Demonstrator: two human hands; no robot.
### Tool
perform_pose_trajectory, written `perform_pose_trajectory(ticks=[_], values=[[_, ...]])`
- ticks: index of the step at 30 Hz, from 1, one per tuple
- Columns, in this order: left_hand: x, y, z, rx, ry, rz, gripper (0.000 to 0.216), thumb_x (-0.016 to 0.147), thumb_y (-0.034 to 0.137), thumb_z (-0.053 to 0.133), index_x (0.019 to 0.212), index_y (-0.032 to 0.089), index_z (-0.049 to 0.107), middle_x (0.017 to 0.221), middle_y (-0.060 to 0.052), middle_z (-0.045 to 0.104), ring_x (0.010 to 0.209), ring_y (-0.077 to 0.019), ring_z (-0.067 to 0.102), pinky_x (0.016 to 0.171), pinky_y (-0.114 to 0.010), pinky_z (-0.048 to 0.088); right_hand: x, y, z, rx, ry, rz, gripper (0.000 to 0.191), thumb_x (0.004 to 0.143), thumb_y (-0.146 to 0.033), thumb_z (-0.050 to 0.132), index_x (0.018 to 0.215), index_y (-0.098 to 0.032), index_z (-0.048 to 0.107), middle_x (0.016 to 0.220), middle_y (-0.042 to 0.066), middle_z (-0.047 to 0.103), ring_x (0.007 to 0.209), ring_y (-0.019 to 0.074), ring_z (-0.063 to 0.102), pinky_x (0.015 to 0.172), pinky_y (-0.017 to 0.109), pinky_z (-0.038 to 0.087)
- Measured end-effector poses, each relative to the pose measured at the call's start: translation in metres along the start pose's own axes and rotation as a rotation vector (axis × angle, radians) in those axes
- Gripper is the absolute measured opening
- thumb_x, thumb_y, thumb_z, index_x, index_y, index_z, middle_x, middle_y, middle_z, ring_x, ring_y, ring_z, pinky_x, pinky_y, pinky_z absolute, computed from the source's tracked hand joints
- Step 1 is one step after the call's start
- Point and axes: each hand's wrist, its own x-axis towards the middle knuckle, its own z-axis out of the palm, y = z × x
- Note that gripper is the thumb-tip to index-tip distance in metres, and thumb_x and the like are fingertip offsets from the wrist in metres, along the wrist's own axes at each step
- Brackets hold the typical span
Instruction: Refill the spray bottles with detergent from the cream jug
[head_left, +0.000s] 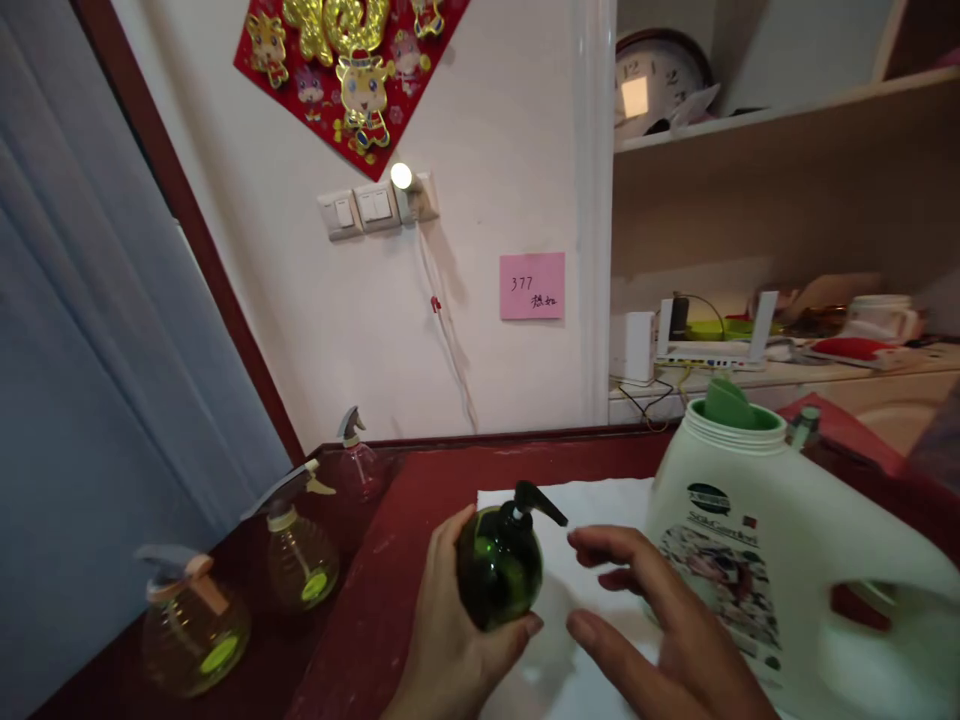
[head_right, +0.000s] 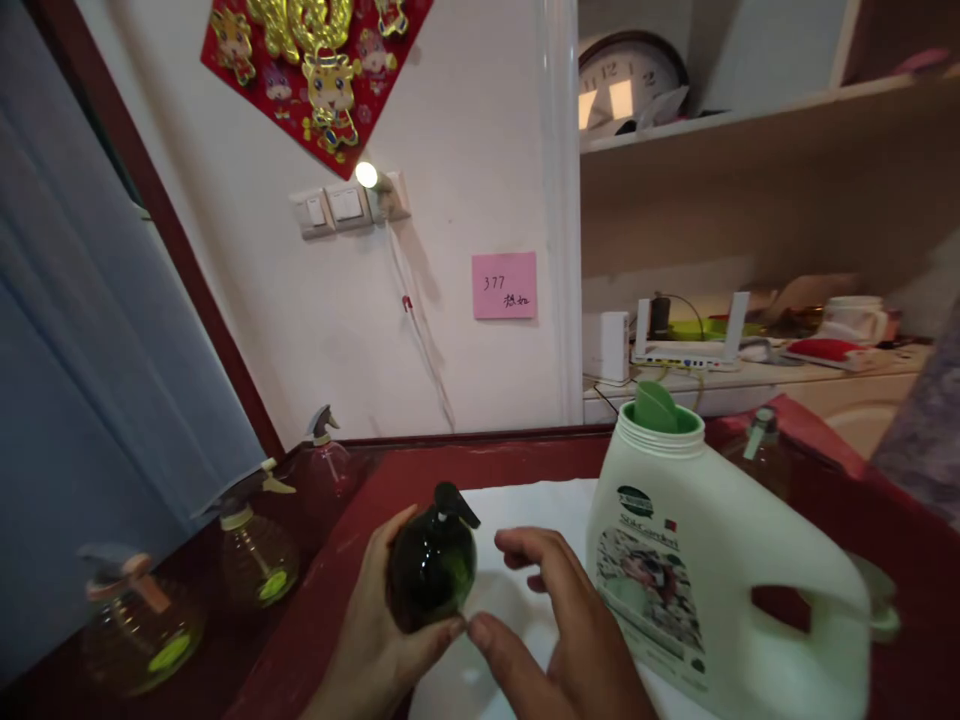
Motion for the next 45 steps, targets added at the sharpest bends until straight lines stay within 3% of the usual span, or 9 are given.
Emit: perform_pose_trajectory(ticks=[5, 9, 13, 17, 22, 26, 28, 32, 45], values=[[-0.018, -0.017, 0.003, 0.180, -0.058, 0.106, 0.094, 0.057, 0.023, 0.090, 0.138, 0.025, 0.043, 0.135, -0.015, 0.052, 0.124, -0.0403, 0.054, 0.102, -0.057, 0.048, 0.012, 0.028, 0.031, 0.290, -0.003, 0.097, 0.062, 0.082, -0.046, 0.074, 0.135, -0.030, 0.048, 0.138, 0.010, 0.057, 0.127, 0.0295, 0.055, 0.107, 0.050, 0.046], [-0.026, -0.020, 0.009, 0.331, -0.111, 0.242, 0.110, 0.051, 0.014, 0.087, 0.143, 0.032, 0.029, 0.134, -0.014, 0.049, 0.119, -0.0399, 0.055, 0.098, -0.063, 0.048, 0.004, 0.032, 0.036, 0.431, 0.059, 0.173, 0.060, 0.078, -0.039, 0.080, 0.131, -0.029, 0.053, 0.123, 0.008, 0.066, 0.117, 0.0274, 0.062, 0.102, 0.045, 0.052], [-0.030, -0.017, 0.016, 0.373, -0.143, 0.262, 0.114, 0.050, 0.014, 0.087, 0.143, 0.031, 0.025, 0.132, -0.014, 0.050, 0.117, -0.0384, 0.056, 0.096, -0.061, 0.050, -0.003, 0.034, 0.033, 0.431, 0.137, 0.135, 0.053, 0.076, -0.035, 0.084, 0.122, -0.030, 0.059, 0.108, 0.004, 0.069, 0.104, 0.0225, 0.067, 0.095, 0.035, 0.057], [-0.032, -0.016, 0.017, 0.376, -0.180, 0.233, 0.113, 0.050, 0.017, 0.089, 0.142, 0.032, 0.026, 0.131, -0.012, 0.052, 0.116, -0.0379, 0.056, 0.096, -0.060, 0.050, -0.008, 0.043, 0.029, 0.382, 0.151, 0.081, 0.049, 0.080, -0.033, 0.082, 0.123, -0.033, 0.058, 0.108, 0.002, 0.070, 0.103, 0.0192, 0.068, 0.092, 0.029, 0.059], [-0.033, -0.020, 0.017, 0.348, -0.192, 0.173, 0.115, 0.046, 0.015, 0.090, 0.140, 0.033, 0.027, 0.131, -0.011, 0.051, 0.117, -0.0375, 0.056, 0.098, -0.058, 0.050, -0.012, 0.045, 0.029, 0.449, 0.033, 0.066, 0.049, 0.091, -0.033, 0.071, 0.135, -0.033, 0.049, 0.125, 0.008, 0.068, 0.119, 0.0216, 0.063, 0.099, 0.036, 0.055], [-0.033, -0.023, 0.018, 0.344, -0.192, 0.169, 0.112, 0.050, 0.021, 0.090, 0.142, 0.034, 0.026, 0.134, -0.012, 0.050, 0.120, -0.0380, 0.054, 0.099, -0.058, 0.048, -0.011, 0.044, 0.034, 0.547, 0.066, 0.148, 0.069, 0.089, -0.037, 0.072, 0.148, -0.033, 0.038, 0.136, 0.011, 0.061, 0.130, 0.0252, 0.054, 0.105, 0.042, 0.050], [-0.034, -0.023, 0.019, 0.347, -0.198, 0.185, 0.110, 0.054, 0.024, 0.089, 0.142, 0.034, 0.025, 0.133, -0.012, 0.050, 0.119, -0.0375, 0.055, 0.099, -0.058, 0.049, -0.009, 0.049, 0.035, 0.515, 0.077, 0.101, 0.074, 0.084, -0.035, 0.078, 0.146, -0.036, 0.039, 0.131, 0.008, 0.062, 0.125, 0.0225, 0.057, 0.104, 0.037, 0.050], [-0.035, -0.021, 0.020, 0.348, -0.208, 0.205, 0.109, 0.055, 0.025, 0.088, 0.143, 0.033, 0.024, 0.131, -0.012, 0.053, 0.117, -0.0375, 0.056, 0.096, -0.057, 0.050, -0.007, 0.058, 0.033, 0.428, 0.078, 0.052, 0.066, 0.085, -0.031, 0.078, 0.140, -0.040, 0.044, 0.110, 0.001, 0.063, 0.105, 0.0155, 0.063, 0.095, 0.028, 0.054], [-0.031, -0.020, 0.017, 0.302, -0.257, 0.128, 0.108, 0.055, 0.017, 0.088, 0.141, 0.036, 0.026, 0.135, -0.010, 0.051, 0.122, -0.0362, 0.054, 0.101, -0.058, 0.047, 0.000, 0.010, 0.015, 0.472, 0.278, -0.079, 0.062, 0.081, -0.016, 0.078, 0.135, -0.033, 0.052, 0.112, 0.006, 0.071, 0.104, 0.0238, 0.070, 0.090, 0.038, 0.060]])
